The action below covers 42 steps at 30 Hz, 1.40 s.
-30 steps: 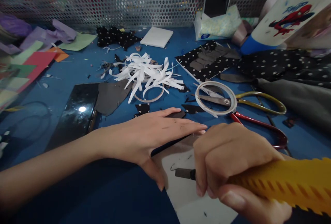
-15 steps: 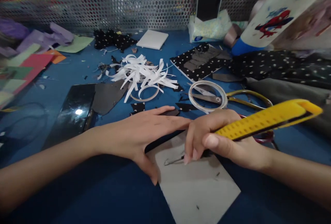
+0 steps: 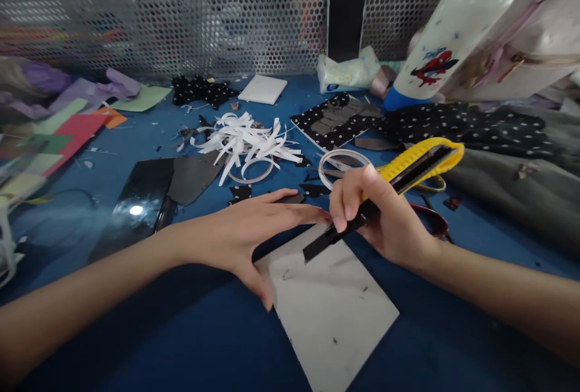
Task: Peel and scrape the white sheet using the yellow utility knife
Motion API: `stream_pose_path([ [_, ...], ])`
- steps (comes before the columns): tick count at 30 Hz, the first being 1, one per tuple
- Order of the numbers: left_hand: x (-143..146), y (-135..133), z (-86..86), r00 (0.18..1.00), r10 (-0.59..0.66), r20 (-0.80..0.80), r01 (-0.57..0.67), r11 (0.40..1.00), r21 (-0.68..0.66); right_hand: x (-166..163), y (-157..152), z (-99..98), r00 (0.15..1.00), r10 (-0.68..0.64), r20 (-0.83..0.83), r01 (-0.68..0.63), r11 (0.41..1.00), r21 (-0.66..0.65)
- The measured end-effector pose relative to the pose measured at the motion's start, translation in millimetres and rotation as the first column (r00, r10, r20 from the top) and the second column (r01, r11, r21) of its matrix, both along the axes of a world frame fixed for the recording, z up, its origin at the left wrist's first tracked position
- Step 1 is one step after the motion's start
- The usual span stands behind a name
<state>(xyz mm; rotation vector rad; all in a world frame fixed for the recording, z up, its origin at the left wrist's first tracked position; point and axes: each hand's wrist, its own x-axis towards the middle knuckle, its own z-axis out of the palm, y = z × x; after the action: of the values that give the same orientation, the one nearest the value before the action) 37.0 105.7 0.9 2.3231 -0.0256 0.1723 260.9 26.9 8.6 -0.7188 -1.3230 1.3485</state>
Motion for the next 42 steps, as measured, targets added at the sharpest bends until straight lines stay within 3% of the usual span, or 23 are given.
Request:
stream_pose_path([
  [4,-0.6,-0.2,-3.0,1.000,-0.008,0.020,0.007,1.000,0.008,0.6,2.0,-0.5,0.999,0.027,0.037,-0.027,1.000,-0.002],
  [13,-1.8,-2.1,-8.3,0.998,0.059,0.005,-0.059,0.995,0.082,-1.0,-0.6,-0.1,0.996,0.090,0.004,-0.087,0.970,-0.229],
  [18,-3.0,-3.8,-7.3,0.998,0.061,-0.003,-0.060,0.991,0.119,1.8,-1.9,0.6,0.985,0.134,-0.110,-0.165,0.920,-0.355],
  [29,-0.7,-3.8,-0.9,0.998,0.061,-0.030,-0.056,0.990,0.129,-0.1,-1.7,-1.4,0.968,0.110,-0.227,-0.190,0.910,-0.368],
  [37,-1.3,-3.1,-6.8,0.998,0.062,-0.019,-0.059,0.989,0.132,3.5,-2.0,-2.2,0.961,0.113,-0.253,-0.202,0.911,-0.359],
  [42,-3.3,-4.1,-8.1,0.998,0.068,0.015,-0.070,0.988,0.137,8.0,-0.1,-2.1,0.962,0.136,-0.238,-0.235,0.857,-0.458],
])
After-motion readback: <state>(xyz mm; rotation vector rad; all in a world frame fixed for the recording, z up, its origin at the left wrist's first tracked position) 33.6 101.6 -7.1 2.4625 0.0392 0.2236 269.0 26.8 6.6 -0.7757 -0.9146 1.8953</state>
